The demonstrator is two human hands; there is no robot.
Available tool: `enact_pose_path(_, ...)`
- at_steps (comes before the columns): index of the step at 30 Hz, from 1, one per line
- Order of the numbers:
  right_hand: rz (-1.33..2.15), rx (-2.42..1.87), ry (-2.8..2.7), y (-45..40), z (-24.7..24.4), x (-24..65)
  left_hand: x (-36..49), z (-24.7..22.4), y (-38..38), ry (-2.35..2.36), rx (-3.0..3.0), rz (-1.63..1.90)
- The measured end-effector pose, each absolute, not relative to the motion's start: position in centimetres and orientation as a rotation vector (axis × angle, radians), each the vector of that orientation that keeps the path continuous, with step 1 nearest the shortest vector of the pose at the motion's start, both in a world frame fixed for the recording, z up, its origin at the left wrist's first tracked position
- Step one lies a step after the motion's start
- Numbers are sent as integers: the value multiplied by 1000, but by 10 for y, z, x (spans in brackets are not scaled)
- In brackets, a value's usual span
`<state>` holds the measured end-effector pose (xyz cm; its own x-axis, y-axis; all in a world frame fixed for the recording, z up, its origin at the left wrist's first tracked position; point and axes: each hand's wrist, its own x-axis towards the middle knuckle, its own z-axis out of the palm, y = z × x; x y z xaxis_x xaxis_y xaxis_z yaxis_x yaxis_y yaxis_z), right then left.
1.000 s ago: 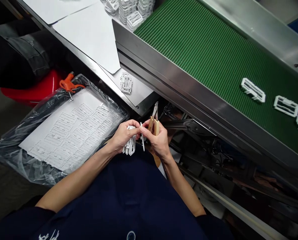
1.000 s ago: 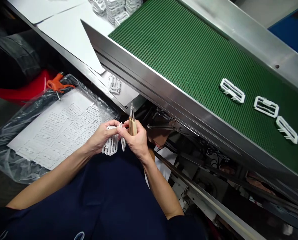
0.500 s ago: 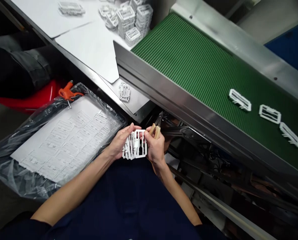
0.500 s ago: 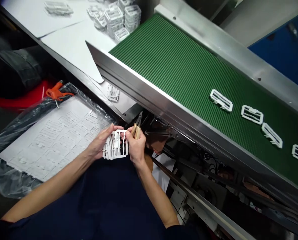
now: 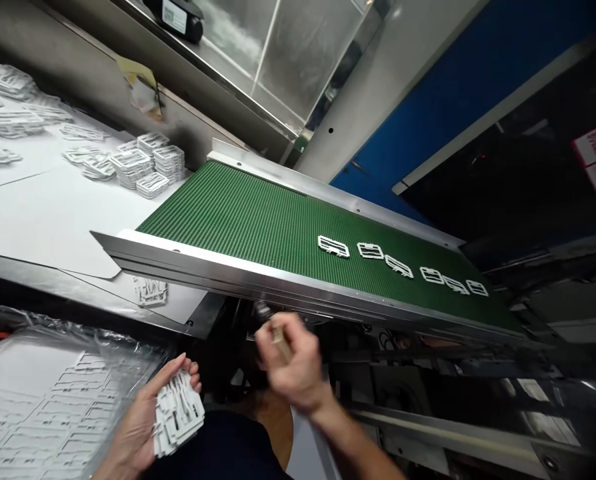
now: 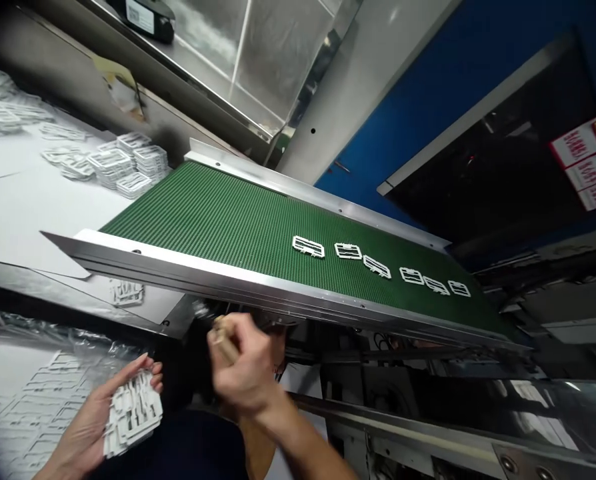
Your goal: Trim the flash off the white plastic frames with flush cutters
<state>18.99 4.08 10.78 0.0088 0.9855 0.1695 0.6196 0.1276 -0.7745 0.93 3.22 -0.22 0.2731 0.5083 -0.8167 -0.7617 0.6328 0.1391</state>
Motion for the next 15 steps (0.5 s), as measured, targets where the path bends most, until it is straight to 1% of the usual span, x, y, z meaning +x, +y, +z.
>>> enact_pose_path(2,274,-1648,-1739,69,160,231,3,2,36,965,-304,858)
enact_pose_path(3,145,-1740,-1799,88,182,253,1,4,38,970,-289,856)
enact_pose_path(4,47,-1852,-1859,108,199,274,-1,5,39,968,-270,857)
enact_pose_path(6,-17,-2108,-2006,148,217,312,-3,6,39,911,-234,870)
enact_pose_path(8,134,-2329,-2143,179,218,341,-6,4,37,811,-206,888)
enact_pose_path(10,243,-2408,-2196,196,210,358,-8,1,33,746,-186,905)
enact_pose_path(15,194,-2354,-2207,193,197,369,-15,-1,26,856,-117,916)
